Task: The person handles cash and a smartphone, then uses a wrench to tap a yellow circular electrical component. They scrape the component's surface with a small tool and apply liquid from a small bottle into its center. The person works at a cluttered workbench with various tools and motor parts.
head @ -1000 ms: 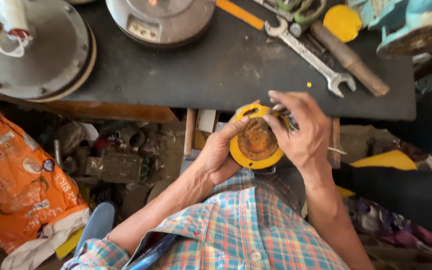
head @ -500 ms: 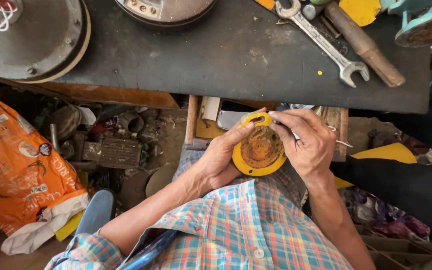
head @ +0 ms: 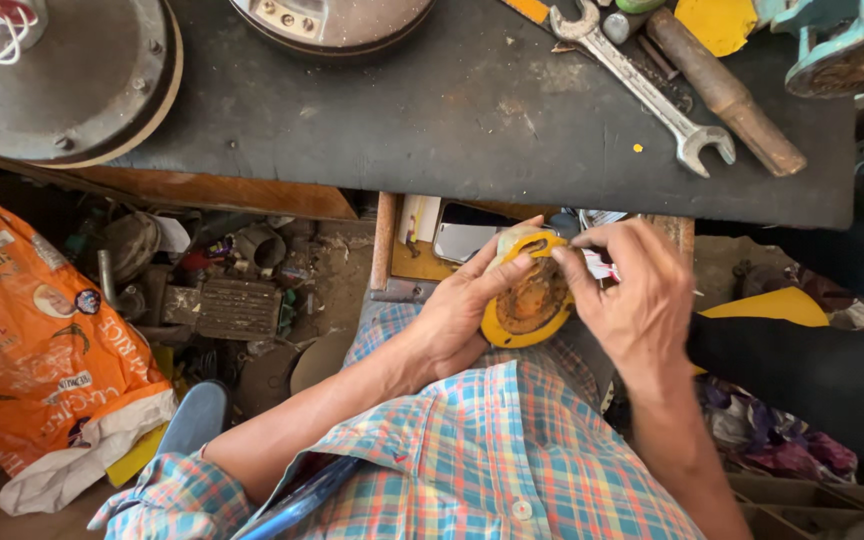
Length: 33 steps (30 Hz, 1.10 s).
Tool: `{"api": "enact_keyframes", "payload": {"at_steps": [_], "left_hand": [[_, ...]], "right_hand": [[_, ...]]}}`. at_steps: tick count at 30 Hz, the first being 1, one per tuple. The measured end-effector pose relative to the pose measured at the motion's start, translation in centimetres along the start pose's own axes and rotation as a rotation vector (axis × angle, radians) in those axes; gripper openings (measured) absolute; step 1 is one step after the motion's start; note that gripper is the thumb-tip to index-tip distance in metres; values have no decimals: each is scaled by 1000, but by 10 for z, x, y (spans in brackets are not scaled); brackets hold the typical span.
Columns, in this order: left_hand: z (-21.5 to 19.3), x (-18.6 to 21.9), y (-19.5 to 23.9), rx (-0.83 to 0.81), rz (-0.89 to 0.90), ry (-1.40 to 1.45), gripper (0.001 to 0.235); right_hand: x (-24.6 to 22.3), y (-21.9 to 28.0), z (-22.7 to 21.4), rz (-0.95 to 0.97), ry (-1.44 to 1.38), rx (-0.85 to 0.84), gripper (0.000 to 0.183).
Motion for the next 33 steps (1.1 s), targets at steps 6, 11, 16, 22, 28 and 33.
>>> {"api": "enact_keyframes", "payload": {"at_steps": [6, 11, 16, 22, 28, 33], "left_hand": [[7, 3, -3, -11, 69, -130, 57], [9, 4, -3, -11, 91, -170, 57], [18, 12, -2, -18, 101, -166, 58], [26, 29, -3, 1, 197, -276, 59], [26, 52, -25, 8, 300, -258, 61], [25, 68, -33, 26, 353, -208, 62]], "right_hand": [[-5, -14, -3, 62, 194, -229, 21], [3, -17, 3, 122, 244, -405, 22], [1, -20, 3, 67, 158, -337, 21], [8, -32, 4, 96, 138, -333, 28], [-5, -63, -7, -90, 158, -272, 18], [-20, -77, -13, -204, 244, -210, 17]]}}
Point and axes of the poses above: each hand's wrist, its own y-axis away from the middle knuckle, its own z-axis out of the palm, x = y × z, the point moved 10 cm from there along -y, towards the middle knuckle, and after that the axes turned 3 degrees about -x, right-handed, at the moved point
